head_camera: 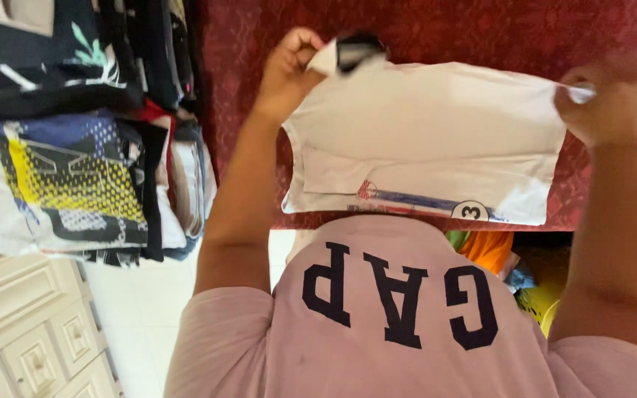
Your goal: Folding a white t-shirt and a pink tank top on a bed.
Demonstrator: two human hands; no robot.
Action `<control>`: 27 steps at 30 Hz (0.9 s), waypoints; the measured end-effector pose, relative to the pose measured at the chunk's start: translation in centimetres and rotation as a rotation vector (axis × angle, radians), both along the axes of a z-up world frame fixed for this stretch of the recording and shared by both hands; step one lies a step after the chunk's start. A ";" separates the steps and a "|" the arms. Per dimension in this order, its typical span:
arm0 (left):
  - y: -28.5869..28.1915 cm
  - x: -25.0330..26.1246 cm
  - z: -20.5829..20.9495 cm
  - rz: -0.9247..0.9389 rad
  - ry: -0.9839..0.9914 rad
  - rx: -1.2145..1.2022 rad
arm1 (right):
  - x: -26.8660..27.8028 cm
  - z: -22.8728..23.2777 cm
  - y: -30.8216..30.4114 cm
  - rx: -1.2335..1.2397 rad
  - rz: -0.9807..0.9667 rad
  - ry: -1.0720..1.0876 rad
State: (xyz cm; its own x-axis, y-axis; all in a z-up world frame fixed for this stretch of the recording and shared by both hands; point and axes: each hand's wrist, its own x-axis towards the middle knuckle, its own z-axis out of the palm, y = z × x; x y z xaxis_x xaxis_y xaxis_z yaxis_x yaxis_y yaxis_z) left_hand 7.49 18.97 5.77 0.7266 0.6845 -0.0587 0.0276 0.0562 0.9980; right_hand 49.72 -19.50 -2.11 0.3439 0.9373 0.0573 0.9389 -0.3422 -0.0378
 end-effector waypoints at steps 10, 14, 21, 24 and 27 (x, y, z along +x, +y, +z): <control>-9.5 -12.5 3.6 -0.398 0.064 -0.072 | -10.3 1.6 -12.2 0.545 -0.374 0.763; -11.1 -15.1 0.5 -0.459 0.231 -0.044 | -14.1 0.7 -14.1 0.352 -0.111 0.361; -10.2 -13.9 -0.1 0.054 0.310 -0.195 | -19.0 4.3 -8.9 0.487 -0.097 0.379; -10.9 -10.1 -1.1 0.416 0.432 -0.214 | -22.7 4.7 -3.2 0.614 -0.041 0.195; -10.7 -8.1 -4.7 0.618 0.249 -0.138 | -26.3 3.5 1.2 0.281 0.082 0.352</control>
State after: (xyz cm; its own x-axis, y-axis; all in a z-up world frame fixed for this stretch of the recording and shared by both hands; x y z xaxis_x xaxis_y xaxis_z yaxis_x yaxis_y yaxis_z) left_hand -0.59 8.23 1.11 0.1579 0.9438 -0.2905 0.1776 0.2622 0.9485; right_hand 23.38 -18.33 1.34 0.3135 0.9270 0.2058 0.8757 -0.1984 -0.4401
